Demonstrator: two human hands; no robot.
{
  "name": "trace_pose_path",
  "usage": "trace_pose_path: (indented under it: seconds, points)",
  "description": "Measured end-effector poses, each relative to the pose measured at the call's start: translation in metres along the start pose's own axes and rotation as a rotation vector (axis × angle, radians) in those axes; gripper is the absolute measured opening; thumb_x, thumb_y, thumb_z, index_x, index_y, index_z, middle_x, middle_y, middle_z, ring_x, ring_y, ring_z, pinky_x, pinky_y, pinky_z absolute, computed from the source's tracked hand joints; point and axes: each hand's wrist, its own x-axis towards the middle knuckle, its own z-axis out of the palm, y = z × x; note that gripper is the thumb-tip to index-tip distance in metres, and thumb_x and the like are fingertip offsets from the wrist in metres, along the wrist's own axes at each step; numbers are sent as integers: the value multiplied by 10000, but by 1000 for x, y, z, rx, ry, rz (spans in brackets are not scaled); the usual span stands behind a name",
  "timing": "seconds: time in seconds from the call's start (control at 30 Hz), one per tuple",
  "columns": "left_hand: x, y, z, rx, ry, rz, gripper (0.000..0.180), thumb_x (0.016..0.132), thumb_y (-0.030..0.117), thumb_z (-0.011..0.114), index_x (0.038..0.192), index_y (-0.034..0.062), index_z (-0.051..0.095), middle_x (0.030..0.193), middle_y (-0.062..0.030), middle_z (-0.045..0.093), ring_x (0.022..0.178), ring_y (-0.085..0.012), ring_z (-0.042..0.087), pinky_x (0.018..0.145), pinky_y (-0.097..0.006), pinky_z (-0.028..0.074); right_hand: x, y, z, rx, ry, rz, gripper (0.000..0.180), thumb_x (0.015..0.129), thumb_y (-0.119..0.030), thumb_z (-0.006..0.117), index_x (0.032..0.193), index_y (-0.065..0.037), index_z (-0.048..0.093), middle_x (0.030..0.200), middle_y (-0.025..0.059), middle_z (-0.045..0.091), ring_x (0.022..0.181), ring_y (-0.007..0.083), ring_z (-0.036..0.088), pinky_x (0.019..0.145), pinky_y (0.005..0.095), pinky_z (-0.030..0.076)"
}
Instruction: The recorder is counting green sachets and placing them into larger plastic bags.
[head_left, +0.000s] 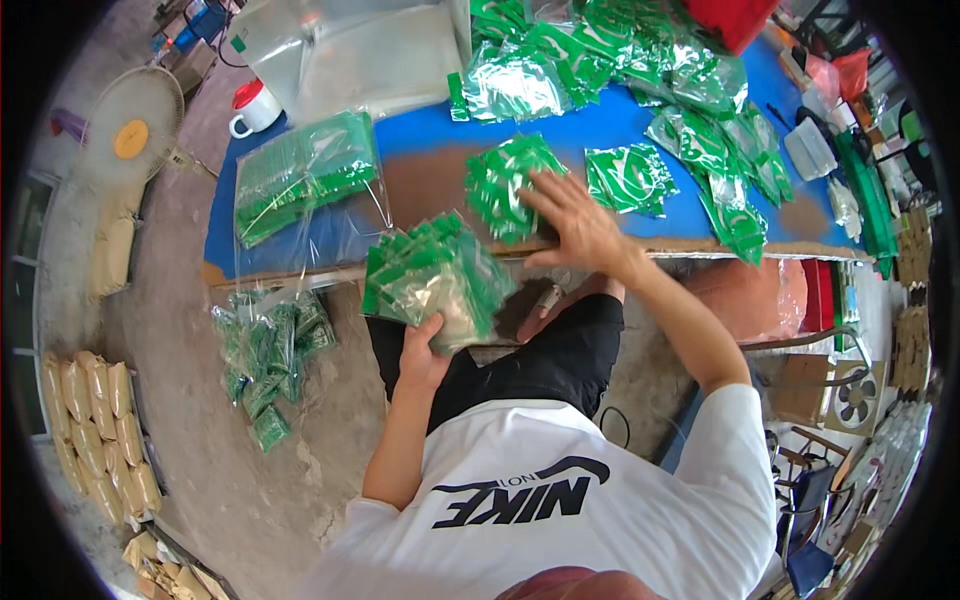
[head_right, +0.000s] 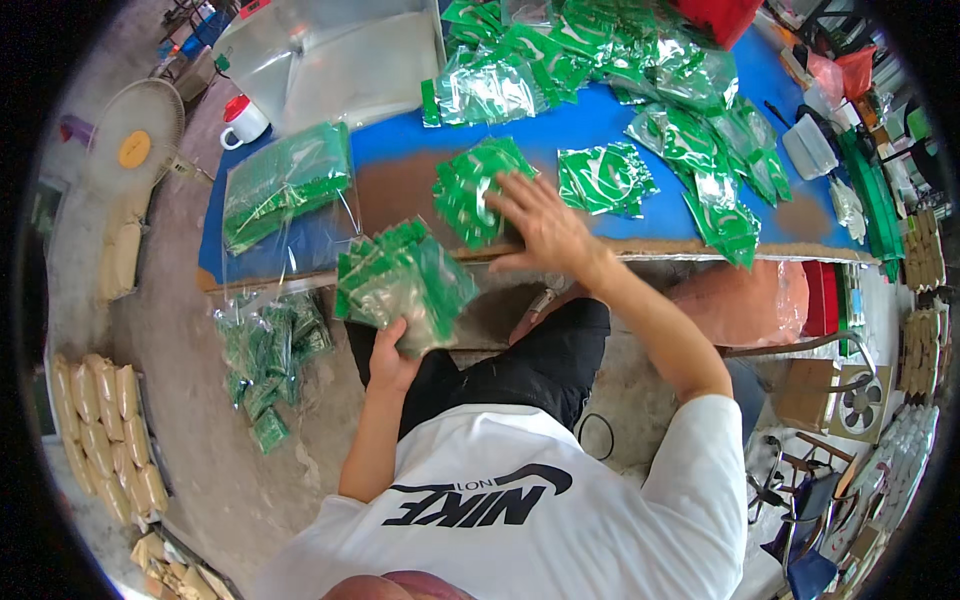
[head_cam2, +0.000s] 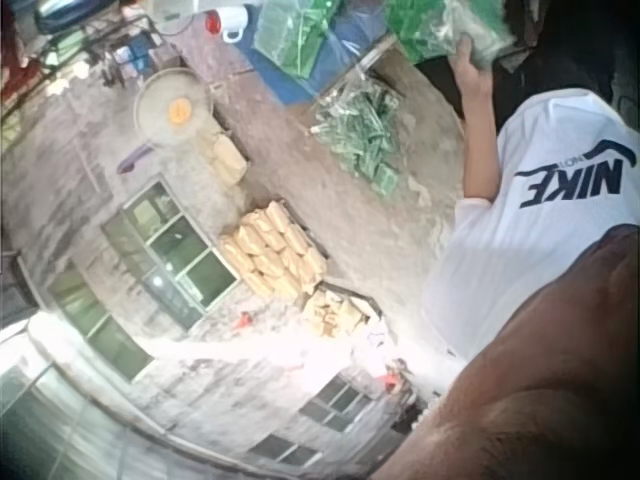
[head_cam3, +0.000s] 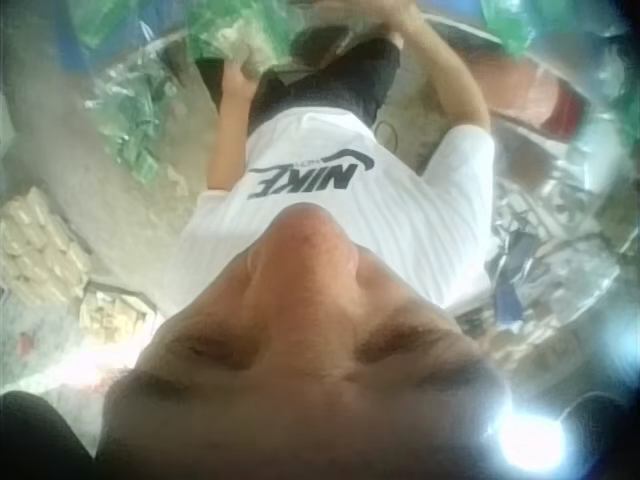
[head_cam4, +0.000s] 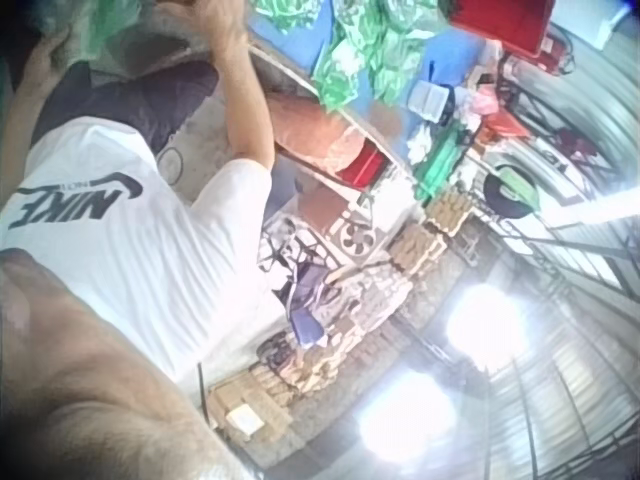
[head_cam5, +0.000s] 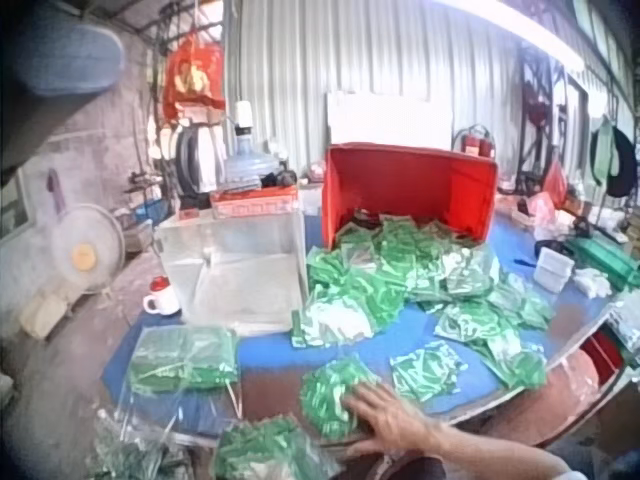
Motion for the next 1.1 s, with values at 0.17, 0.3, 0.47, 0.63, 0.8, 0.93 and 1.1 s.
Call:
trace_pose_path:
  seconds: [0.17, 0.3, 0.47, 0.63, 0.8, 0.93, 1.1]
  points:
    - [-8, 22, -24, 10, -292, 26, 640, 814, 73, 766, 1385, 39, 479, 1307, -85, 601, 1195, -254, 600, 1020, -407, 499, -17, -49, 0, 255, 250, -73, 317, 929, -122, 653, 1233, -34, 636, 1216, 137, 673, 1111, 244, 654, 924, 386, 526]
    - [2, 20, -10, 19, -196, -28, 651, 812, 67, 772, 1389, 33, 471, 1294, -82, 609, 1182, -245, 609, 1008, -405, 507, 5, -84, -10, 1037, -111, 576, 237, 976, -228, 646, 968, 3, 699, 794, 89, 702, 650, 83, 528, 581, 286, 454]
    - [8, 12, -9, -3, -126, 14, 615, 871, 64, 696, 1427, 47, 433, 1362, -99, 572, 1249, -266, 567, 1053, -420, 474, 37, -14, -5, 417, 201, 133, 757, 814, -505, 764, 1360, -34, 533, 1331, 237, 577, 1272, 352, 546, 1066, 453, 426]
    - [-13, 24, -27, -4, -65, 33, 631, 858, 80, 713, 1424, 45, 438, 1357, -95, 578, 1243, -267, 571, 1058, -424, 469, 3, -2, 9, 92, -80, -53, 753, 786, -378, 779, 1414, -73, 495, 1496, 176, 445, 1379, 361, 430, 1121, 495, 364]
    - [-17, 34, -33, -41, -217, 67, 610, 854, 123, 747, 1393, 37, 474, 1317, -99, 608, 1228, -267, 583, 1056, -435, 472, -14, -26, 18, 336, 214, 83, 425, 811, -125, 750, 1215, -43, 645, 1112, 96, 720, 941, 254, 703, 789, 372, 548]
    - [4, 36, -25, -171, -287, -45, 580, 848, 69, 745, 1370, 33, 494, 1302, -118, 612, 1205, -261, 600, 1019, -428, 505, 5, -46, -3, 1230, 286, 902, 218, 876, -137, 755, 1027, 14, 709, 876, 44, 724, 727, 104, 645, 638, 284, 512]
    - [26, 19, 7, -102, -298, -99, 571, 862, 57, 730, 1379, 39, 488, 1316, -107, 607, 1225, -257, 589, 1027, -421, 499, 0, -93, -6, 1328, 317, 894, 224, 893, -176, 764, 1004, 14, 720, 885, 25, 715, 751, 61, 606, 659, 258, 504]
